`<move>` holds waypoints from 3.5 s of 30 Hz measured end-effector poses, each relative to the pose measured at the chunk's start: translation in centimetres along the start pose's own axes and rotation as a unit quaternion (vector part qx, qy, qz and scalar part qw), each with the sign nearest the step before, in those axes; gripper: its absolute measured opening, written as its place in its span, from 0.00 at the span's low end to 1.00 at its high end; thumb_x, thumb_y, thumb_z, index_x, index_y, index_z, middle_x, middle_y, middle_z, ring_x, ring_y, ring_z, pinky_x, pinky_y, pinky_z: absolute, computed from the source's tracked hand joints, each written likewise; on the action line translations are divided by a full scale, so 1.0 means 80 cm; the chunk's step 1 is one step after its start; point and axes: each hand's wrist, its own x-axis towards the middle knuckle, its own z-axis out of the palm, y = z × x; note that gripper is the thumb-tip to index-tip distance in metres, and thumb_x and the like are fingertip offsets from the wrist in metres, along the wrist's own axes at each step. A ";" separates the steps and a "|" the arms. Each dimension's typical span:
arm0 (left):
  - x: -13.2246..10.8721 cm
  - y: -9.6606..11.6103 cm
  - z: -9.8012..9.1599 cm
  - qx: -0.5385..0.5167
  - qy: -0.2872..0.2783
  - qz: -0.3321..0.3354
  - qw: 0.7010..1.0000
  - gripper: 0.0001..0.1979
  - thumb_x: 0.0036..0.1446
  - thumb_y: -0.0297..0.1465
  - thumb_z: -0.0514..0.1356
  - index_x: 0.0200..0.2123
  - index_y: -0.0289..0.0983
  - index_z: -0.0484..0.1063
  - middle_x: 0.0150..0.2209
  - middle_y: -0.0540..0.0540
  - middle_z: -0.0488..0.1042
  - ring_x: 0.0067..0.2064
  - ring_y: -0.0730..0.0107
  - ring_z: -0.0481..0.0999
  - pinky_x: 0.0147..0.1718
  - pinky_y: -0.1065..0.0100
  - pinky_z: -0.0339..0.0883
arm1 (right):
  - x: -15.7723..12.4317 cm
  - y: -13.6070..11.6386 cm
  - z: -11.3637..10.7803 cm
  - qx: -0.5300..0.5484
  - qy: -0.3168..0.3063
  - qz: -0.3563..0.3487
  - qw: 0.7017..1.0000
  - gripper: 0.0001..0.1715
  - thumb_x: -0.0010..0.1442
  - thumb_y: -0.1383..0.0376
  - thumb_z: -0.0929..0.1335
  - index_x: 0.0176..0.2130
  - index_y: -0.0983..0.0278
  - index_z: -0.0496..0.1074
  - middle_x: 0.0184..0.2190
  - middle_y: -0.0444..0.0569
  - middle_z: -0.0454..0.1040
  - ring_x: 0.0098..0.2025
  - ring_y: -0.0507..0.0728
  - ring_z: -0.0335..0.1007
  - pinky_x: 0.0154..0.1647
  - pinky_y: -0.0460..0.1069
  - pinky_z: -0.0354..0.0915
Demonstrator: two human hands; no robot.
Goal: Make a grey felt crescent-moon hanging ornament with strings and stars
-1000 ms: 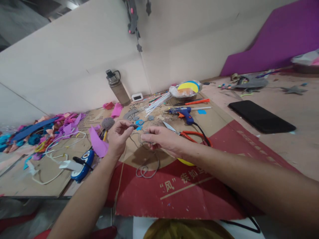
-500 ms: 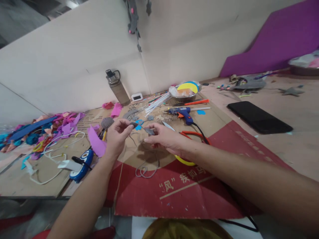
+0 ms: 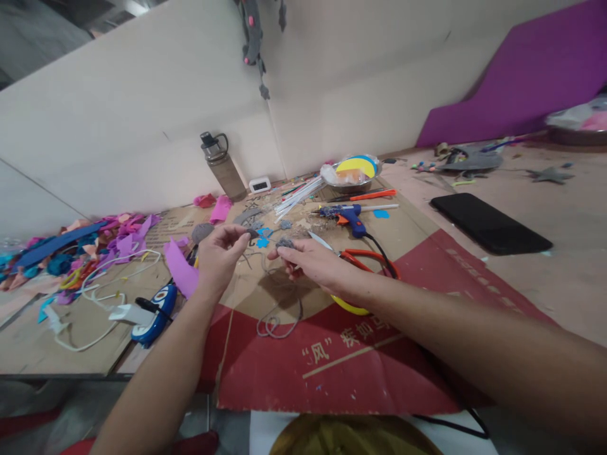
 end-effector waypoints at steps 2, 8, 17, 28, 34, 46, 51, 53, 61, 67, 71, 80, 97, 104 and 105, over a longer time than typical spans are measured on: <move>0.000 0.000 0.001 -0.003 0.001 -0.005 1.000 0.10 0.46 0.34 0.68 0.31 0.35 0.76 0.28 0.49 0.75 0.28 0.76 0.71 0.28 0.73 0.63 | 0.001 0.001 0.000 0.006 -0.002 0.001 1.000 0.11 0.59 0.63 0.65 0.34 0.66 0.74 0.21 0.41 0.61 0.23 0.47 0.57 0.24 0.45 0.58; 0.002 0.001 0.001 -0.003 0.004 -0.017 1.000 0.13 0.42 0.35 0.70 0.30 0.35 0.75 0.26 0.49 0.75 0.27 0.75 0.73 0.28 0.72 0.65 | -0.002 -0.005 0.001 0.050 0.018 0.038 0.998 0.08 0.58 0.65 0.65 0.31 0.66 0.72 0.21 0.40 0.62 0.22 0.47 0.58 0.24 0.44 0.60; 0.003 0.006 -0.002 0.026 -0.051 -0.049 0.997 0.11 0.45 0.35 0.68 0.31 0.35 0.75 0.22 0.51 0.73 0.22 0.78 0.68 0.22 0.74 0.61 | -0.004 -0.009 -0.003 -0.012 0.027 0.135 0.990 0.09 0.60 0.68 0.63 0.30 0.67 0.70 0.21 0.42 0.64 0.19 0.47 0.59 0.21 0.44 0.60; 0.008 -0.002 -0.011 0.017 -0.073 -0.031 0.997 0.13 0.45 0.35 0.68 0.35 0.36 0.75 0.30 0.48 0.76 0.32 0.72 0.73 0.33 0.71 0.66 | -0.005 -0.011 -0.004 -0.025 0.021 0.145 0.989 0.08 0.61 0.68 0.62 0.31 0.66 0.68 0.21 0.41 0.66 0.18 0.46 0.60 0.20 0.43 0.60; 0.010 0.002 -0.012 -0.082 -0.065 -0.049 0.993 0.11 0.47 0.32 0.67 0.35 0.36 0.74 0.27 0.50 0.74 0.26 0.76 0.70 0.27 0.72 0.64 | 0.000 -0.011 -0.011 -0.028 -0.005 0.152 0.988 0.10 0.61 0.68 0.62 0.29 0.67 0.68 0.20 0.41 0.66 0.14 0.45 0.57 0.14 0.42 0.53; 0.017 -0.004 -0.024 0.023 -0.138 -0.106 0.984 0.12 0.46 0.36 0.67 0.34 0.35 0.75 0.25 0.50 0.72 0.22 0.80 0.61 0.21 0.74 0.53 | 0.007 -0.010 -0.021 -0.113 0.020 0.133 0.984 0.10 0.62 0.69 0.61 0.31 0.67 0.68 0.20 0.41 0.67 0.13 0.45 0.57 0.13 0.42 0.54; 0.025 -0.008 -0.036 0.159 -0.208 -0.088 0.961 0.12 0.47 0.37 0.66 0.32 0.36 0.77 0.26 0.49 0.74 0.24 0.77 0.65 0.25 0.72 0.59 | 0.017 0.007 -0.028 -0.273 0.024 0.043 0.961 0.11 0.62 0.65 0.62 0.31 0.66 0.69 0.22 0.43 0.68 0.15 0.47 0.61 0.14 0.43 0.58; 0.026 -0.009 -0.039 0.174 -0.216 -0.080 0.958 0.12 0.48 0.38 0.65 0.33 0.36 0.77 0.27 0.48 0.75 0.25 0.76 0.67 0.25 0.72 0.60 | 0.018 0.011 -0.031 -0.304 0.016 0.024 0.952 0.12 0.62 0.65 0.61 0.37 0.65 0.72 0.26 0.45 0.72 0.17 0.47 0.62 0.16 0.44 0.58; 0.029 -0.020 -0.043 0.149 -0.191 -0.087 0.966 0.12 0.44 0.39 0.67 0.31 0.38 0.78 0.27 0.46 0.76 0.25 0.72 0.70 0.23 0.71 0.62 | 0.023 0.018 -0.040 -0.533 0.027 -0.211 0.819 0.19 0.58 0.75 0.61 0.44 0.67 0.77 0.38 0.54 0.73 0.44 0.57 0.67 0.47 0.50 0.61; 0.028 -0.022 -0.043 0.134 -0.191 -0.090 0.968 0.10 0.44 0.37 0.67 0.30 0.39 0.78 0.27 0.46 0.76 0.25 0.72 0.70 0.22 0.71 0.62 | 0.025 0.021 -0.038 -0.514 0.042 -0.195 0.834 0.19 0.56 0.77 0.62 0.41 0.64 0.77 0.36 0.51 0.71 0.41 0.56 0.64 0.46 0.49 0.60; 0.026 -0.016 -0.042 0.158 -0.204 -0.070 0.964 0.10 0.47 0.38 0.65 0.32 0.38 0.78 0.29 0.46 0.77 0.28 0.71 0.71 0.25 0.71 0.62 | 0.023 0.022 -0.036 -0.494 0.049 -0.197 0.845 0.18 0.58 0.75 0.62 0.43 0.62 0.76 0.37 0.50 0.71 0.42 0.56 0.64 0.48 0.50 0.60; 0.022 0.008 -0.040 0.254 -0.270 0.002 0.929 0.15 0.50 0.36 0.63 0.41 0.40 0.79 0.19 0.54 0.62 0.21 0.76 0.56 0.22 0.71 0.48 | 0.024 0.013 -0.041 -0.410 0.030 -0.124 0.903 0.15 0.60 0.67 0.63 0.41 0.65 0.78 0.28 0.47 0.71 0.31 0.52 0.64 0.34 0.47 0.60; 0.011 -0.008 -0.017 0.123 -0.195 -0.176 0.957 0.18 0.43 0.46 0.66 0.20 0.35 0.75 0.13 0.54 0.55 0.17 0.80 0.50 0.18 0.71 0.42 | 0.026 0.017 -0.043 -0.467 0.027 -0.181 0.865 0.16 0.59 0.70 0.63 0.42 0.63 0.78 0.34 0.49 0.72 0.38 0.54 0.65 0.43 0.48 0.60; 0.011 -0.010 -0.020 0.054 -0.222 -0.222 0.948 0.18 0.41 0.45 0.67 0.18 0.36 0.70 0.14 0.56 0.49 0.17 0.81 0.45 0.17 0.72 0.37 | 0.024 0.020 -0.041 -0.506 0.028 -0.216 0.835 0.26 0.55 0.79 0.60 0.48 0.64 0.75 0.35 0.50 0.69 0.40 0.55 0.63 0.45 0.49 0.60; 0.011 -0.008 -0.020 0.050 -0.223 -0.224 0.947 0.18 0.41 0.45 0.68 0.18 0.36 0.70 0.14 0.56 0.48 0.17 0.81 0.45 0.18 0.71 0.36 | 0.025 0.022 -0.041 -0.506 0.033 -0.222 0.833 0.27 0.55 0.79 0.59 0.48 0.64 0.75 0.35 0.51 0.68 0.40 0.55 0.63 0.45 0.49 0.60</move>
